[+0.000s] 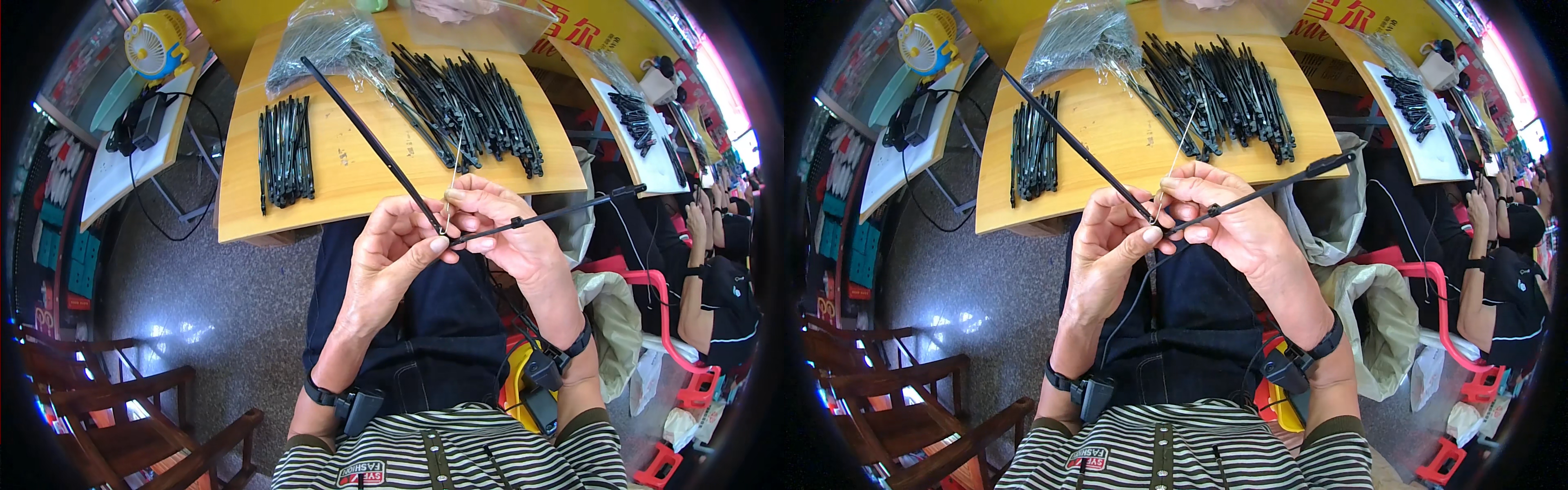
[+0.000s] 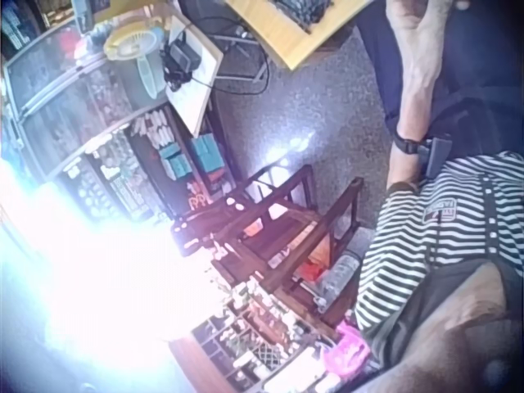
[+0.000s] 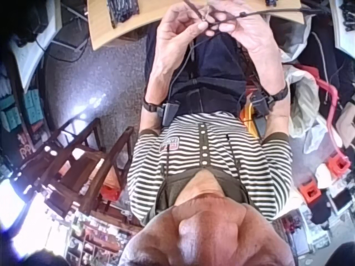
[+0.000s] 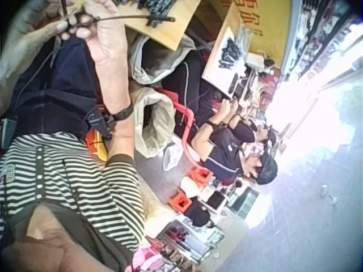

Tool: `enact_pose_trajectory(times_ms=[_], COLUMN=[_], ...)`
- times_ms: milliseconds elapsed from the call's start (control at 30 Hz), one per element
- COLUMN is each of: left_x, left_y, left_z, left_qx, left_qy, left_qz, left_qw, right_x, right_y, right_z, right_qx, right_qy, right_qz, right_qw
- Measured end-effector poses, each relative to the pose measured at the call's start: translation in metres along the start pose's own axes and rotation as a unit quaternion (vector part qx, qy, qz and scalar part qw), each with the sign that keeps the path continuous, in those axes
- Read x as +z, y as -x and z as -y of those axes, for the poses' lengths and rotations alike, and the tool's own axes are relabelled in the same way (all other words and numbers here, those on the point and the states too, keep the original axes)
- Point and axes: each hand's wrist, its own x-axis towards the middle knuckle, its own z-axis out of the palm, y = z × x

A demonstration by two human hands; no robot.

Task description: Inserting thin metal or plastic rods into black plastic cable ties to assemble them.

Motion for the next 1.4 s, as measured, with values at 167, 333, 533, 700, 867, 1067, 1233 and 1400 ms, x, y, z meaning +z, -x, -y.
enact_pose_trajectory(times_ms=[167,333,533,700,867,1067,1233,1400], left_x=[-0.002,-0.003,-0.003,-0.002,-0.002,-0.002,-0.003,-0.003], left_y=[0.000,-0.001,-0.001,-0.001,-0.002,-0.001,-0.002,-0.003], left_z=[-0.003,-0.007,-0.006,-0.006,-0.002,-0.002,-0.005,-0.005], left_qx=[-0.026,-0.030,-0.040,-0.039,-0.016,-0.017,-0.027,-0.013], left_qy=[-0.006,0.021,0.004,-0.006,-0.021,-0.025,-0.048,-0.054], left_qz=[-0.002,-0.001,-0.002,-0.002,-0.001,-0.010,0.001,-0.014], left_qw=[1.000,0.999,0.999,0.999,1.000,0.999,0.998,0.998], right_x=[0.003,-0.004,-0.001,0.005,0.005,0.001,0.002,0.005], right_y=[0.001,0.001,0.001,0.002,0.003,-0.001,0.000,-0.002], right_z=[0.000,0.006,0.007,0.005,0.005,0.002,0.002,0.002], right_qx=[-0.036,-0.031,-0.025,-0.021,-0.018,-0.012,-0.051,-0.050], right_qy=[0.039,0.039,0.048,0.059,0.065,0.040,0.074,0.069], right_qz=[-0.027,-0.026,-0.021,-0.010,-0.017,-0.020,-0.044,-0.050], right_qw=[0.998,0.998,0.998,0.998,0.998,0.999,0.995,0.995])
